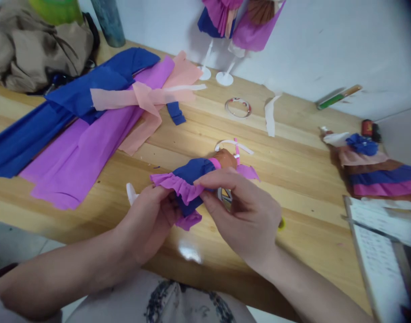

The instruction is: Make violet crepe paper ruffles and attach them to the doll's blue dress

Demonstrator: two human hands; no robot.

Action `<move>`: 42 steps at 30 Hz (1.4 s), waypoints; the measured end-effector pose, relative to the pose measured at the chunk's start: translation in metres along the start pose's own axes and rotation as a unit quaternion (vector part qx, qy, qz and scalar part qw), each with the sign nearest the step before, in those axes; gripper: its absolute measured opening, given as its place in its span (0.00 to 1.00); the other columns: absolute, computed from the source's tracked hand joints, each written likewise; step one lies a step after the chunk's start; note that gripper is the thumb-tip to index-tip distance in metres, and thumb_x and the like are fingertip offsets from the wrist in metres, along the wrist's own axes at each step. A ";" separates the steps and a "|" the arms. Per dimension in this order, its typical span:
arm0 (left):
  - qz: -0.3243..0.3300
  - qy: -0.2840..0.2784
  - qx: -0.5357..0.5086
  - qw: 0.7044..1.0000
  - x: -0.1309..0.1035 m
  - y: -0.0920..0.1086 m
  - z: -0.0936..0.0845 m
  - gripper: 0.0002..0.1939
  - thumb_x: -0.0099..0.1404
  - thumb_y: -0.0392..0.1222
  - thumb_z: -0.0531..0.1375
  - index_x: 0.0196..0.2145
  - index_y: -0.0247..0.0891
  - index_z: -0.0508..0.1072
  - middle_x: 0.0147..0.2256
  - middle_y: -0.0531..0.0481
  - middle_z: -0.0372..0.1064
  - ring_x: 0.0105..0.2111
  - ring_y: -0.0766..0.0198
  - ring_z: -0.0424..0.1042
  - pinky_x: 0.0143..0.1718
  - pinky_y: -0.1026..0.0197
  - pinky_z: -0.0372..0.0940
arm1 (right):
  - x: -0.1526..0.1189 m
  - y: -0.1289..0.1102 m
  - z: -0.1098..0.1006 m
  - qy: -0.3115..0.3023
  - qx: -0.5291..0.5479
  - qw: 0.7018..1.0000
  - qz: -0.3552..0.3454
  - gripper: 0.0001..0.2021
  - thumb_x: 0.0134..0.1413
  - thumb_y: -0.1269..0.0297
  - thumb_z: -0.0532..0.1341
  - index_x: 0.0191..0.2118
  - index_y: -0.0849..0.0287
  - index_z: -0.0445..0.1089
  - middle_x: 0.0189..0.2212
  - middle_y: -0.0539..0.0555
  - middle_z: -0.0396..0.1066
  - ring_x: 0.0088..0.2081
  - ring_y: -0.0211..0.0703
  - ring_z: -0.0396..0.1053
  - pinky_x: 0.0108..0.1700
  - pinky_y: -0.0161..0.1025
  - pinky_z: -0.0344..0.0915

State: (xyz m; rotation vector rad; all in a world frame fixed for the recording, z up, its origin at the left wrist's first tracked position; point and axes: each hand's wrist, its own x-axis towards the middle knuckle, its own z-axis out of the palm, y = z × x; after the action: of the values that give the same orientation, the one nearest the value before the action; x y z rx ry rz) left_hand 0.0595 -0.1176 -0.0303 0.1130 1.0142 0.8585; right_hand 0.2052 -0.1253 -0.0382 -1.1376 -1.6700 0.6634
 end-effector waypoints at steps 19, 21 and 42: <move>0.015 -0.043 0.021 0.999 -0.007 0.000 0.005 0.12 0.65 0.31 0.54 0.26 0.37 0.72 0.26 0.52 0.67 0.27 0.68 0.65 0.30 0.67 0.67 | -0.022 -0.001 0.004 -0.013 -0.102 0.990 -0.092 0.14 0.53 0.81 0.58 0.38 0.54 0.74 0.30 0.53 0.77 0.33 0.45 0.74 0.36 0.44 0.71; 0.006 -0.046 0.022 0.999 -0.007 0.001 0.007 0.15 0.65 0.29 0.51 0.24 0.38 0.71 0.25 0.52 0.66 0.26 0.68 0.63 0.30 0.67 0.67 | -0.024 0.000 0.004 -0.013 -0.122 0.987 -0.103 0.15 0.52 0.81 0.59 0.38 0.53 0.74 0.30 0.52 0.77 0.34 0.45 0.74 0.36 0.45 0.71; 0.047 0.043 0.065 0.996 -0.015 -0.006 -0.002 0.01 0.58 0.35 0.64 0.30 0.35 0.76 0.29 0.51 0.71 0.29 0.68 0.68 0.31 0.68 0.67 | -0.006 -0.009 -0.006 -0.026 -0.018 0.999 -0.019 0.14 0.50 0.82 0.59 0.35 0.54 0.72 0.29 0.52 0.72 0.31 0.43 0.71 0.32 0.42 0.68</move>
State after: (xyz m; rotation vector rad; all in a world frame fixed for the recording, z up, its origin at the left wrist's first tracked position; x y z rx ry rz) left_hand 0.0577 -0.1318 -0.0236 0.2363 1.1530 0.8882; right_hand 0.2080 -0.1350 -0.0315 -1.1204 -1.7501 0.6468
